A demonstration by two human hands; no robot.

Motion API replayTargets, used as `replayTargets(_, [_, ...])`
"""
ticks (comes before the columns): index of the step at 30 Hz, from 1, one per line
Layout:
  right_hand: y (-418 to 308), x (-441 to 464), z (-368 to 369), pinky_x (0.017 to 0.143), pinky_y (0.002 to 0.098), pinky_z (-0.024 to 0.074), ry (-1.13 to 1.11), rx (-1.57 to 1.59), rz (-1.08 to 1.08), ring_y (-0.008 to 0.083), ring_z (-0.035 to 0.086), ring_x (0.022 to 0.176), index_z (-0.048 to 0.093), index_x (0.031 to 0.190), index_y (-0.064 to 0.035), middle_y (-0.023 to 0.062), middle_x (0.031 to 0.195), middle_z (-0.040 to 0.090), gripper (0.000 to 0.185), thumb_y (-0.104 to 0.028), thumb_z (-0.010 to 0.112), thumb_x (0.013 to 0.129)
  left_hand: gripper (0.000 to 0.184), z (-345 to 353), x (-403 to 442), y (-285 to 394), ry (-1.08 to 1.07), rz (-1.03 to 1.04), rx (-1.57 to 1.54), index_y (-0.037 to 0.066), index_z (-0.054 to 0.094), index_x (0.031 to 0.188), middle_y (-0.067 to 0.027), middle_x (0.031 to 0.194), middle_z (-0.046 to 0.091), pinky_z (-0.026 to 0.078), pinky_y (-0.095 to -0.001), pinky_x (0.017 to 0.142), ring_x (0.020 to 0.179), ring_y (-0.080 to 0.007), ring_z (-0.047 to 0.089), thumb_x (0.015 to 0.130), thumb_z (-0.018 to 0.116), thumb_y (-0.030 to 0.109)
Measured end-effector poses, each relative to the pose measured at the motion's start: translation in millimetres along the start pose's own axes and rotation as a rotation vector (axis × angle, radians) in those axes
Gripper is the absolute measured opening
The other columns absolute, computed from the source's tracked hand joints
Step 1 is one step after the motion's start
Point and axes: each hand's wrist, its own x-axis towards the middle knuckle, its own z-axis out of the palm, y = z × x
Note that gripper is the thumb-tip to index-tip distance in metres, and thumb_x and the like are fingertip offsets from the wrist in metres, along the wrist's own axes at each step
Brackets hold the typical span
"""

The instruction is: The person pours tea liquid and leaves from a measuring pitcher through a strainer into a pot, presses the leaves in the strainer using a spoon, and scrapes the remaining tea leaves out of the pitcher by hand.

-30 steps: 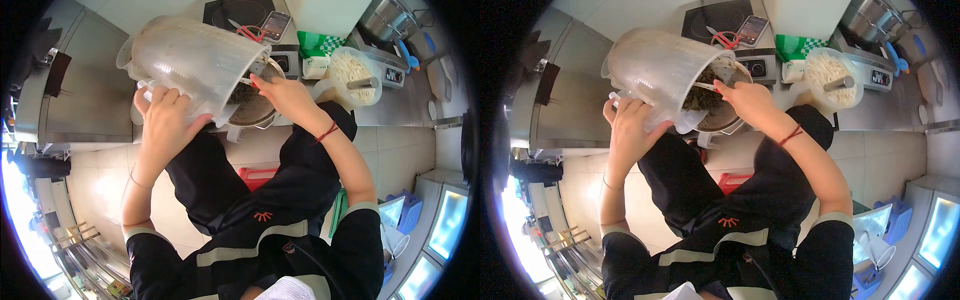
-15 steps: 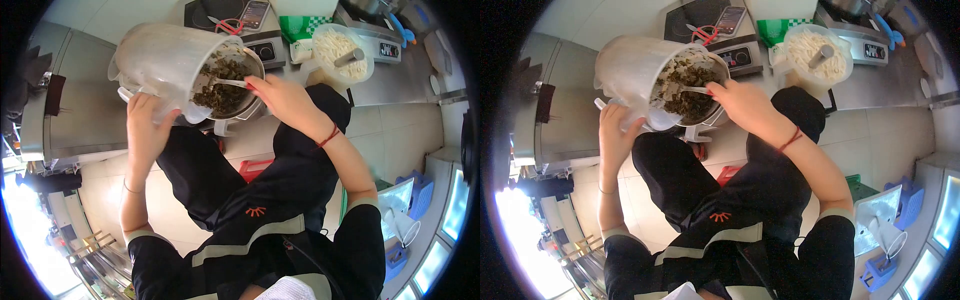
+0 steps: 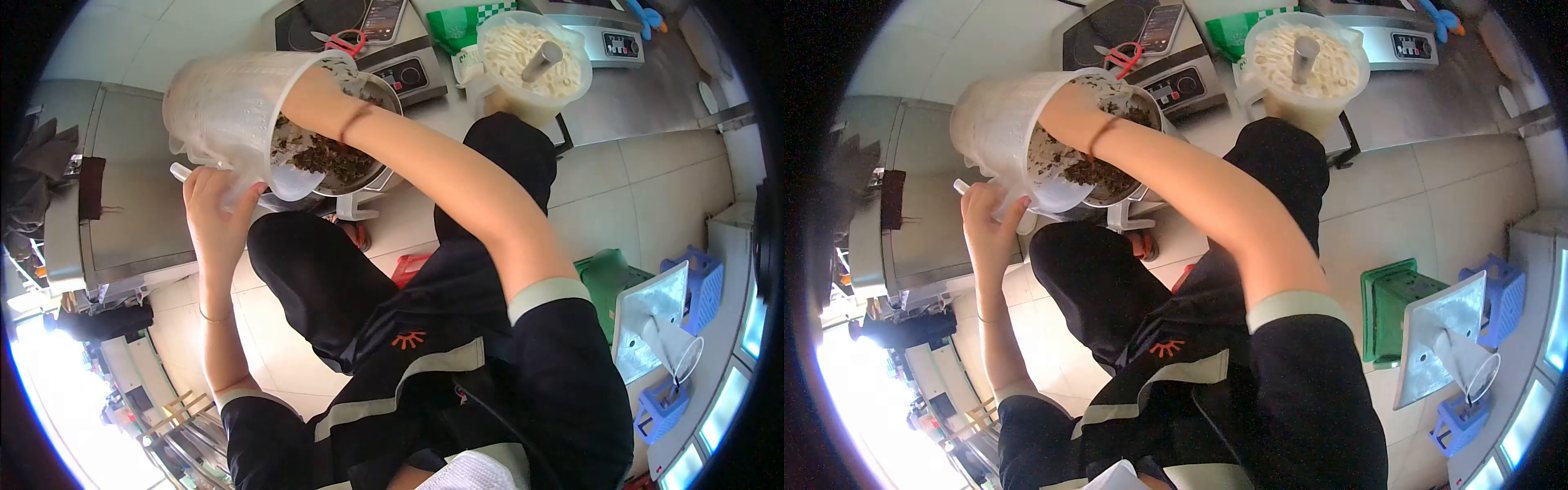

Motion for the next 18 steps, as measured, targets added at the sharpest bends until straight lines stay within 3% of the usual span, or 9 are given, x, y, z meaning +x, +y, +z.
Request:
replayTargets(3, [-21.9, -30.0, -65.6, 0.057, 0.0407, 0.0497, -0.369, -0.185, 0.247, 0.0303, 0.063, 0.069, 0.054, 0.105, -0.0037, 0.0156, 0.074, 0.063, 0.028, -0.012, 0.047, 0.079, 0.029, 3.6, -2.4, 2.5, 0.048, 0.043, -0.007, -0.001, 0.057, 0.08, -0.0108, 0.081, 0.054, 0.038, -0.0382, 0.079, 0.089, -0.0311, 0.047, 0.064, 0.074, 0.016])
replayTargets(5, [-27.7, -51.5, -96.2, 0.055, 0.041, 0.0487, -0.434, -0.156, 0.307, 0.0312, 0.063, 0.067, 0.05, 0.111, -0.005, 0.0149, 0.072, 0.061, 0.032, -0.011, 0.046, 0.08, 0.028, 4.6, -2.7, 2.5, 0.055, 0.098, 0.024, -0.001, 0.057, 0.08, -0.0111, 0.081, 0.054, 0.038, -0.0386, 0.079, 0.09, -0.0316, 0.048, 0.065, 0.073, 0.016])
replayTargets(6, [-26.7, -65.3, -103.5, 0.055, 0.041, 0.0487, -0.438, -0.161, 0.305, 0.0312, 0.063, 0.067, 0.05, 0.111, -0.005, 0.0149, 0.072, 0.061, 0.032, -0.011, 0.046, 0.08, 0.028, 5.3, -3.1, 3.0, 0.058, 0.096, 0.019, -0.001, 0.057, 0.08, -0.0111, 0.081, 0.054, 0.038, -0.0386, 0.079, 0.09, -0.0316, 0.048, 0.065, 0.073, 0.016])
replayTargets(8, [-24.4, -93.3, -112.0, 0.055, 0.0406, 0.0459, -0.412, -0.182, 0.285, 0.0304, 0.059, 0.065, 0.044, 0.124, -0.0143, 0.0144, 0.076, 0.057, 0.044, -0.01, 0.048, 0.08, 0.029, 5.1, -3.7, 3.9, 0.062, 0.112, 0.032, -0.001, 0.057, 0.082, -0.0116, 0.083, 0.054, 0.038, -0.0391, 0.079, 0.092, -0.0319, 0.047, 0.065, 0.073, 0.016])
replayTargets(11, [-29.6, -114.9, -131.6, 0.054, 0.0404, 0.0452, -0.437, -0.151, 0.324, 0.0309, 0.057, 0.062, 0.044, 0.125, -0.0175, 0.0122, 0.073, 0.054, 0.045, -0.009, 0.048, 0.081, 0.03, 5.4, -4.8, 5.5, 0.091, 0.134, 0.047, -0.002, 0.057, 0.082, -0.0121, 0.085, 0.054, 0.038, -0.0393, 0.08, 0.093, -0.0322, 0.047, 0.065, 0.074, 0.016])
replayTargets(15, [-36.1, -123.0, -156.2, 0.053, 0.0399, 0.0461, -0.477, -0.178, 0.296, 0.0313, 0.058, 0.063, 0.046, 0.122, -0.0149, 0.014, 0.072, 0.055, 0.04, -0.009, 0.044, 0.082, 0.03, 2.1, -8.4, 2.9, 0.11, 0.119, 0.072, -0.001, 0.056, 0.081, -0.0123, 0.086, 0.055, 0.037, -0.0385, 0.082, 0.096, -0.0331, 0.047, 0.064, 0.074, 0.016])
replayTargets(18, [-41.2, -114.1, -168.9, 0.055, 0.0415, 0.046, -0.444, -0.169, 0.307, 0.0313, 0.058, 0.063, 0.049, 0.12, -0.0163, 0.0133, 0.071, 0.055, 0.041, -0.008, 0.048, 0.08, 0.03, -4.2, -7.9, 3.7, 0.109, 0.104, 0.095, -0.001, 0.057, 0.081, -0.0121, 0.086, 0.055, 0.037, -0.0387, 0.083, 0.096, -0.0321, 0.047, 0.064, 0.074, 0.017])
